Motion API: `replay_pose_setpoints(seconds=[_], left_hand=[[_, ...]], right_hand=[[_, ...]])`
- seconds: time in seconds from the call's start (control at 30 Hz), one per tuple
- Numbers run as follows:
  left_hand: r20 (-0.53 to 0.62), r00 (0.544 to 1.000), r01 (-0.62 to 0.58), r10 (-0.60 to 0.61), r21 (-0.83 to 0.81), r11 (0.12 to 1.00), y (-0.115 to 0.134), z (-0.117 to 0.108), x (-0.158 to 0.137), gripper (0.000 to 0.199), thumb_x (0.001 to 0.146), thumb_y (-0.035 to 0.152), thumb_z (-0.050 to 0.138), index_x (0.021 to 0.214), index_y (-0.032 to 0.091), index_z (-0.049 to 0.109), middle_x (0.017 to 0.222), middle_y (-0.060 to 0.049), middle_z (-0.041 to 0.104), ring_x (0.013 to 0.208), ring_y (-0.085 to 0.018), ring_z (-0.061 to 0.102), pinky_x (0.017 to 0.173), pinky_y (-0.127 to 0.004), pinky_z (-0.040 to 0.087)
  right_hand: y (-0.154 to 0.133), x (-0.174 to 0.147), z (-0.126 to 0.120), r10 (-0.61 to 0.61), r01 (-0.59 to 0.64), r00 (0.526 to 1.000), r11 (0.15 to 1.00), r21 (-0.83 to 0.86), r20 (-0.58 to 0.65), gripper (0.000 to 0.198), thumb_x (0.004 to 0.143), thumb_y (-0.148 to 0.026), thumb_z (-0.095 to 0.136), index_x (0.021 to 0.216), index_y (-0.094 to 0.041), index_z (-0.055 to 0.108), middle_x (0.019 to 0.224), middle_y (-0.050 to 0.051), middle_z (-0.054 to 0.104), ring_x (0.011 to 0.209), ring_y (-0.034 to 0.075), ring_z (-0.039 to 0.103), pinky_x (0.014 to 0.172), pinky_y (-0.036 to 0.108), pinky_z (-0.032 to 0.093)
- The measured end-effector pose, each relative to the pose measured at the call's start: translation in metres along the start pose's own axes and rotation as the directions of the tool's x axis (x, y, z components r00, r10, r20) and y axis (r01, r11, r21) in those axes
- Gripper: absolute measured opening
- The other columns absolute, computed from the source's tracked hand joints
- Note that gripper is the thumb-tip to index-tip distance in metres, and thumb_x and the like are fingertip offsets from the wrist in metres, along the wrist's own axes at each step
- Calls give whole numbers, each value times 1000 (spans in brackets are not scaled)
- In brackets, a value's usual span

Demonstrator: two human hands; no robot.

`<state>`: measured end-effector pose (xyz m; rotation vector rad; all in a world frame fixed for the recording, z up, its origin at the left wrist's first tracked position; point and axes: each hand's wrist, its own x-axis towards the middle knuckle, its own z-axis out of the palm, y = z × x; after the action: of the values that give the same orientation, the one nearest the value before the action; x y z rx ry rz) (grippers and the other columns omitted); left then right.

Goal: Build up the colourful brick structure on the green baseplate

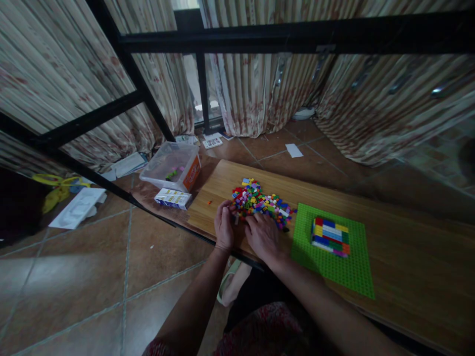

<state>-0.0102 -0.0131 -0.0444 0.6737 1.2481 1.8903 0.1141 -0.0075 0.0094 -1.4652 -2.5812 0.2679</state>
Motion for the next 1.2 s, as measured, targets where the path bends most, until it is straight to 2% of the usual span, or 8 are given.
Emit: replay_pose_setpoints(seconds=[0.13,0.3,0.43,0.6,0.8,1.0,1.2], left_hand=[[-12,1000,-22,22,34,999,0,0,1,44,88,55,52,111,18,63,100,-8,67,93,-18,64,82,-30,52],[-27,999,-28,29,54,998,3,-1,2,46,89,55,50,111,17,62,102,-9,68,96,-19,65,87,-32,52],[-15,1000,14,-13,57,998,6,-2,4,46,89,55,49,111,17,61,98,-8,69,93,-18,66,88,-33,51],[-7,1000,10,-10,97,995,6,-2,8,41,88,52,52,108,17,62,94,-5,69,88,-17,65,85,-31,50],[26,999,-49,45,195,980,5,-1,8,37,88,49,54,104,18,64,95,-4,68,86,-15,63,83,-29,49],[46,999,-19,11,188,982,7,0,8,37,88,50,54,102,17,63,86,-3,67,79,-14,62,78,-27,49],[37,999,-8,2,177,984,4,-1,10,37,86,49,55,101,16,62,86,-2,67,79,-13,62,78,-27,48]], right_hand=[[4,-4,-3,22,-22,1000,1000,12,-19,22,94,-20,47,105,-19,65,105,11,62,101,26,52,85,38,37],[-15,5,2,-26,27,999,999,48,-19,18,91,-24,52,104,-19,64,105,11,61,102,27,51,88,40,37],[-26,14,6,-16,18,1000,999,50,-26,18,93,-24,49,104,-17,62,106,12,61,102,28,50,85,41,39],[-22,18,6,-20,20,1000,999,29,-20,24,96,-16,39,102,-17,62,102,10,62,99,26,51,86,41,39],[-16,12,0,16,-14,999,998,62,-41,25,97,-17,39,100,-19,63,102,10,63,99,25,51,86,41,40],[-19,10,1,23,-19,998,997,76,-57,23,96,-16,40,102,-17,62,105,10,62,99,25,51,88,43,40],[-19,18,7,19,-13,997,997,82,-76,28,99,-22,37,105,-20,65,104,10,62,101,24,51,88,40,39]])
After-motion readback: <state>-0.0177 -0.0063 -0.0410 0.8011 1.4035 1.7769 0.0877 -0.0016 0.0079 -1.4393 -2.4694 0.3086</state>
